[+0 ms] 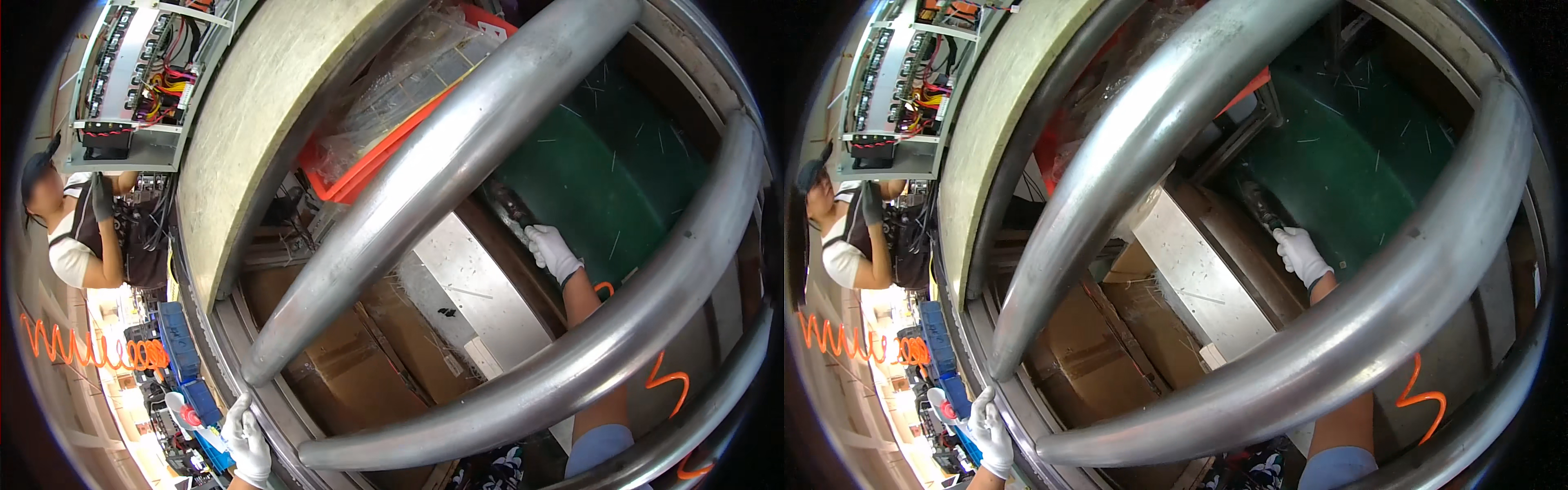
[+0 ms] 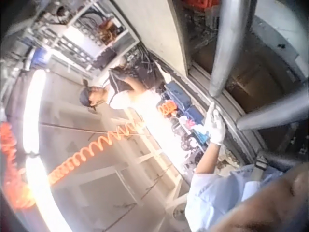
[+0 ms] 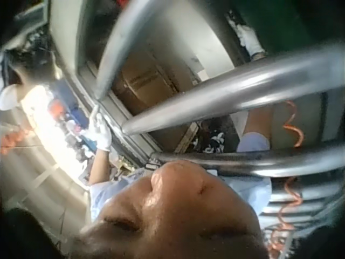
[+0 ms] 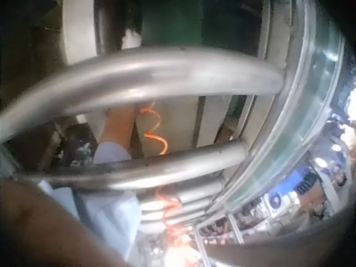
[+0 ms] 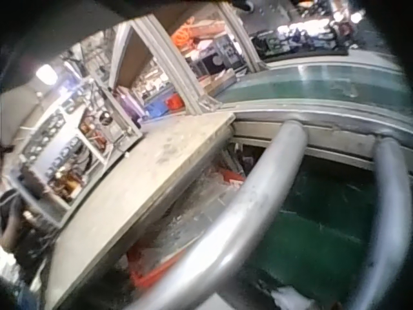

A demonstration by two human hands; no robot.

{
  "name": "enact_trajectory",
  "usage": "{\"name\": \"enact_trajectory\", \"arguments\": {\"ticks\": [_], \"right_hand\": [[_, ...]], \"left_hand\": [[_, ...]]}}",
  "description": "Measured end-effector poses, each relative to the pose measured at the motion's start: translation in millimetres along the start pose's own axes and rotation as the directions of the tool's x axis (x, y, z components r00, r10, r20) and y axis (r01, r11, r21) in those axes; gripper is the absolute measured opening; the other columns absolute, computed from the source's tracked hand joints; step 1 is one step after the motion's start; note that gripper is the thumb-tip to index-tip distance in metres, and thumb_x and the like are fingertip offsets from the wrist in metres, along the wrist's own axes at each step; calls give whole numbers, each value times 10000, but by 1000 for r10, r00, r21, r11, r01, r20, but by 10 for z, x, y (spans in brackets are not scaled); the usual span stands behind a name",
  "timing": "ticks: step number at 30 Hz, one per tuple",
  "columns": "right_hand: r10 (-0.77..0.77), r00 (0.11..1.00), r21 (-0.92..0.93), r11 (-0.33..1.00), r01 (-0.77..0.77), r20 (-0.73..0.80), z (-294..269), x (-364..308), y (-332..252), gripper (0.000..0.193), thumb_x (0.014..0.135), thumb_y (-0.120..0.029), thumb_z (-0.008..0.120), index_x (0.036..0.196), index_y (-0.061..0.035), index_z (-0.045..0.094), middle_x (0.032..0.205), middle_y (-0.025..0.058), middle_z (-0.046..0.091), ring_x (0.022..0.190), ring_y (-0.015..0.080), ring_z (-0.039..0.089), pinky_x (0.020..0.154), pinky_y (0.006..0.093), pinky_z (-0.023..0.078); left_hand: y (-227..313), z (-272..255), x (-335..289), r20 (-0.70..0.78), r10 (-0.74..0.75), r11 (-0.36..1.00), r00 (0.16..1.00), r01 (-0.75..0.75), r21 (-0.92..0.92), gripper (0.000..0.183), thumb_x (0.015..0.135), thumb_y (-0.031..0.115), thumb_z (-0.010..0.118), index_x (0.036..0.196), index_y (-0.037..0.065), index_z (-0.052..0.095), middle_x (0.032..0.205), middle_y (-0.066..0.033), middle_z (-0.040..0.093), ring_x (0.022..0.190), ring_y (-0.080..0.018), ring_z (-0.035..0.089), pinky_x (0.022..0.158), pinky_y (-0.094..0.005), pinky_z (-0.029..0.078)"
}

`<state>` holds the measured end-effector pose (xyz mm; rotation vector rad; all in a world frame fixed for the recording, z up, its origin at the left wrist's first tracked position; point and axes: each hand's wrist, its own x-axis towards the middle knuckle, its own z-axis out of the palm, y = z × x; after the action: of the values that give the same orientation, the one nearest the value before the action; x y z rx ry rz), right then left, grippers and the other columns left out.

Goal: The person assembles an electronic device by connecting various wires to a circuit board and securing them with zip ties. They handle red and black wires, route them through a metal frame, and use a tool to tighten the ties. The person also reaches for components from a nearby shelf.

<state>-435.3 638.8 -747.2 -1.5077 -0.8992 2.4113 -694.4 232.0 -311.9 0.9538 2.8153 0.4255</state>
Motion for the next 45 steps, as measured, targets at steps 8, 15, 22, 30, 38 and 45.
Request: {"name": "enact_trajectory", "arguments": {"ticks": [8, 15, 22, 30, 38, 45], "right_hand": [[25, 891, -270, 949, -163, -453, -674, 281, 753, 172, 941, -321, 524, 899, -154, 542, 596, -13, 461, 424, 105, 396, 377, 314, 326], [-185, 866, -826, 442, -349, -465, -811, 244, 919, 307, 887, -241, 516, 1132, -71, 592, 1007, 201, 677, 898, 382, 650, 764, 487, 518], [-299, 881, -850, 492, -186, -366, -831, -289, 751, 344, 877, -251, 569, 1075, 22, 635, 1047, 265, 663, 1000, 386, 647, 854, 463, 502], [-429, 898, -897, 430, 106, -100, -199, 127, 393, 435, 864, -228, 551, 1249, -31, 588, 1058, 233, 672, 981, 379, 655, 865, 449, 504], [-75, 955, -947, 173, -270, -286, -590, -307, 812, 386, 892, -265, 529, 1170, -13, 619, 1187, 257, 634, 1113, 382, 617, 952, 469, 486], [-350, 919, -920, -390, 33, 182, -1672, 265, 2025, 235, 941, -233, 509, 935, -57, 664, 788, 130, 684, 713, 252, 678, 637, 388, 533]], "left_hand": [[-16, -48, -32, 34, 0, 995, 999, -4, 102, 394, 1013, 225, 466, 1235, -87, 559, 1197, -192, 613, 1066, -237, 589, 960, -331, 427], [124, -25, 27, 56, -44, 998, 997, 40, 58, 392, 1013, 239, 480, 1228, -78, 567, 1208, -196, 613, 1113, -266, 589, 983, -345, 422], [43, -37, -32, 30, -34, 998, 999, 33, 54, 421, 1010, 270, 495, 1235, -78, 565, 1214, -198, 610, 1149, -282, 577, 1018, -372, 410], [69, 16, 30, 31, 41, 999, 999, -42, 16, 433, 1005, 259, 499, 1259, -90, 529, 864, 28, 484, 726, -35, 356, 676, -184, 293], [145, 27, -9, -4, 19, 999, 1000, -19, 25, 449, 1006, 282, 500, 1243, -98, 545, 833, 26, 459, 708, -42, 348, 638, -196, 281], [106, -37, 76, 62, 21, 988, 998, -30, 152, 477, 1013, 305, 465, 1255, -97, 548, 1128, -117, 634, 757, -71, 438, 720, -217, 368]]}}
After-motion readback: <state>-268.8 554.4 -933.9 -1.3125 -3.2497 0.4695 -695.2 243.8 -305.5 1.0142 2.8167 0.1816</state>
